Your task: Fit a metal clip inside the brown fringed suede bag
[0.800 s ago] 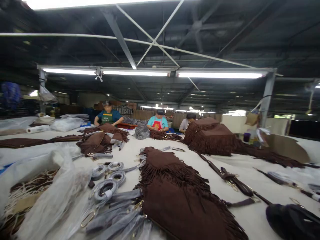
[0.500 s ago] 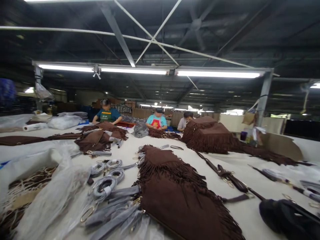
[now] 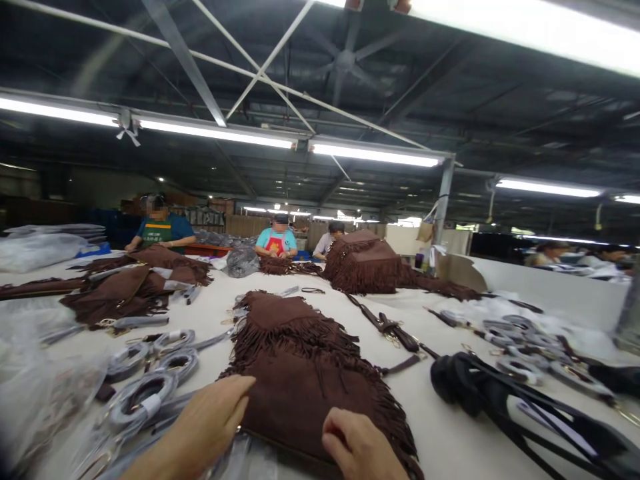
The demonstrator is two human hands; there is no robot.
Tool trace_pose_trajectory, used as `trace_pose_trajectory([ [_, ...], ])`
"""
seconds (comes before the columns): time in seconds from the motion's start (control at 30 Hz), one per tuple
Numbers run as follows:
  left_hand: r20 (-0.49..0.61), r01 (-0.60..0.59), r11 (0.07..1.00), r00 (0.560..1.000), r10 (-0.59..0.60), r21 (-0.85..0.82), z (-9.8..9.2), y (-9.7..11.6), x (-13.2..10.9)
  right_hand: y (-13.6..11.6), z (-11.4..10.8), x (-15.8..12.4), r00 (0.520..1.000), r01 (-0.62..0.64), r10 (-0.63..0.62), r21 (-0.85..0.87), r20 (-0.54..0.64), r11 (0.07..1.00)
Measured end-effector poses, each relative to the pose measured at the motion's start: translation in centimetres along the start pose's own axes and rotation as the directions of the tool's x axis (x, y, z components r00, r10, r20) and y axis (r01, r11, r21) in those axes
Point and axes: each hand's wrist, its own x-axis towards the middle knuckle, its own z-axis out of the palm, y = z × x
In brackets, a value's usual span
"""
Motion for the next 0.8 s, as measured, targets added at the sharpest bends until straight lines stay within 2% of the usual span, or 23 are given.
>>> trace_pose_trajectory([
  [0.07, 0.006, 0.14, 0.982, 0.99, -0.142, 0.13, 1.1, -1.7, 3.0, 1.9, 0.5, 1.0, 0.996, -0.007, -0.003, -0.105, -0.09, 0.994],
  [0.13, -0.009, 0.192, 0.968, 0.981, -0.193, 0.159, 2.5, -3.2, 5.1, 4.4, 1.0, 1.9, 0.988, -0.039, 0.014, -0.162, -0.152, 0.986],
  [0.2, -0.037, 0.198, 0.972, 0.98, -0.195, 0.128, 3.7, -4.0, 6.5, 6.9, 1.0, 2.8, 0.97, -0.099, 0.046, -0.213, -0.238, 0.972],
  [0.27, -0.06, 0.227, 0.974, 0.972, -0.226, 0.004, 4.6, -4.3, 7.5, 9.0, 0.6, 3.8, 0.947, -0.194, 0.121, -0.228, -0.298, 0.954],
  [0.33, -0.037, 0.277, 0.948, 0.958, -0.286, -0.157, 5.0, -4.3, 8.3, 10.5, -0.2, 4.6, 0.938, -0.27, 0.212, -0.195, -0.273, 0.943],
  [0.47, 0.132, 0.365, 0.844, 0.931, -0.341, -0.392, 4.4, -4.3, 8.9, 11.8, -1.9, 5.5, 0.95, -0.297, 0.274, -0.163, -0.15, 0.941],
  [0.57, 0.262, 0.413, 0.718, 0.911, -0.319, -0.561, 3.6, -4.4, 8.4, 10.9, -2.7, 5.5, 0.948, -0.298, 0.265, -0.2, -0.176, 0.933],
  [0.67, 0.326, 0.427, 0.591, 0.904, -0.275, -0.685, 3.4, -4.4, 7.3, 7.3, -2.8, 4.5, 0.958, -0.237, 0.185, -0.237, -0.22, 0.942],
  [0.73, 0.333, 0.425, 0.523, 0.905, -0.265, -0.739, 3.6, -4.5, 6.6, 3.5, -1.9, 3.2, 0.979, -0.102, 0.063, -0.202, -0.193, 0.974],
  [0.8, 0.33, 0.418, 0.467, 0.907, -0.262, -0.779, 4.1, -4.4, 6.0, -0.5, 0.1, 1.7, 0.99, 0.107, -0.106, 0.007, -0.091, 0.994],
])
